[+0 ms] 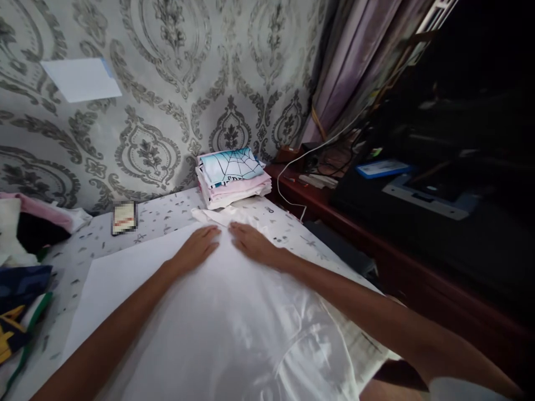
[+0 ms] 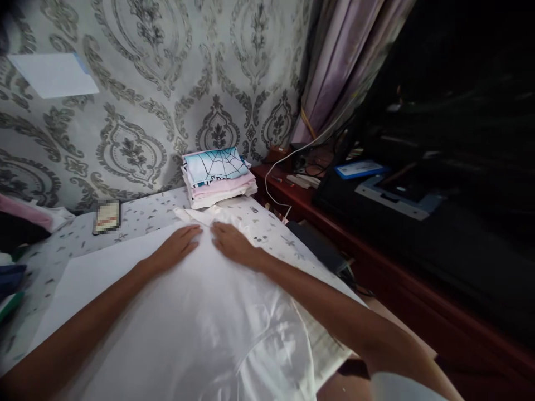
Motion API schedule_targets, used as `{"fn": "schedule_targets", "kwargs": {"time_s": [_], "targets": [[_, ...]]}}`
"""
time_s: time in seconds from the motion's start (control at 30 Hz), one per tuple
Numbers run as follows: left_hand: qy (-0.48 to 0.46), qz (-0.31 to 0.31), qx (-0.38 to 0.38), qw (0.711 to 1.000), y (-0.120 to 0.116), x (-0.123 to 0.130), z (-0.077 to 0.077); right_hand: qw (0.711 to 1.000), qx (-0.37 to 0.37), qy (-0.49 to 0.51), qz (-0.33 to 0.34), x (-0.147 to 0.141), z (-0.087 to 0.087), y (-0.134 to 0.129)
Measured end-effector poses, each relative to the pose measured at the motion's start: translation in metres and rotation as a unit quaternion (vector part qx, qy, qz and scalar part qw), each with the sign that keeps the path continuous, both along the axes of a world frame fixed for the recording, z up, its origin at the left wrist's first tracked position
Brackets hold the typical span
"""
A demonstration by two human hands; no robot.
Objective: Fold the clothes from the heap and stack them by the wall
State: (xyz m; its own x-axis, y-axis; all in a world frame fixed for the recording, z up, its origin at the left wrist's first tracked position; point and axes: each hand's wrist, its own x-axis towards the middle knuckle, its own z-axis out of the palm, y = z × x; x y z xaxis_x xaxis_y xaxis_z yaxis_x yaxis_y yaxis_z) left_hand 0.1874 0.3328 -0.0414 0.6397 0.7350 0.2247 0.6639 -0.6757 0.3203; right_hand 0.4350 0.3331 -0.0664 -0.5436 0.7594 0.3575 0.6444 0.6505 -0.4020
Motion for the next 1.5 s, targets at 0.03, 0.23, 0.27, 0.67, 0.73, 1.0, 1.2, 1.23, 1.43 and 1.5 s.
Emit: {"fn": "schedule_targets", "kwargs": {"time_s": [0.03,0.23,0.27,0.67,0.73,1.0,1.2,1.23,1.43,1.5], "targets": [[0.014,0.017,0.000,1.000,0.011,0.000,-0.001,0.999,-0.011,-0.015,-0.029,0.008,-0.001,0.011],[0.060,0.091,0.001,0.994,0.043,0.002,0.001,0.991,-0.060,-0.035,-0.110,0.038,0.000,0.058],[0.066,0.107,0.002,0.992,0.038,0.004,0.002,0.991,-0.067,-0.026,-0.113,0.039,0.000,0.058],[0.036,-0.130,-0.066,0.989,-0.128,0.069,0.007,0.973,-0.031,0.097,-0.208,0.080,0.042,-0.108],[0.049,-0.180,-0.057,0.981,-0.133,0.082,0.005,0.950,-0.010,0.160,-0.269,0.087,0.048,-0.164],[0.054,-0.204,-0.038,0.977,-0.117,0.123,0.004,0.685,-0.189,0.517,-0.478,0.037,0.014,-0.342],[0.064,-0.205,-0.041,0.976,-0.105,0.161,0.001,0.586,-0.371,0.664,-0.280,0.012,-0.002,-0.341],[0.065,-0.202,-0.039,0.976,-0.103,0.165,0.000,0.579,-0.382,0.665,-0.276,0.015,0.000,-0.342],[0.066,-0.182,-0.032,0.981,-0.095,0.173,-0.002,0.592,-0.367,0.650,-0.303,0.038,0.019,-0.366],[0.052,-0.158,-0.021,0.986,-0.098,0.173,0.000,0.594,-0.369,0.645,-0.306,0.035,0.017,-0.368]]}}
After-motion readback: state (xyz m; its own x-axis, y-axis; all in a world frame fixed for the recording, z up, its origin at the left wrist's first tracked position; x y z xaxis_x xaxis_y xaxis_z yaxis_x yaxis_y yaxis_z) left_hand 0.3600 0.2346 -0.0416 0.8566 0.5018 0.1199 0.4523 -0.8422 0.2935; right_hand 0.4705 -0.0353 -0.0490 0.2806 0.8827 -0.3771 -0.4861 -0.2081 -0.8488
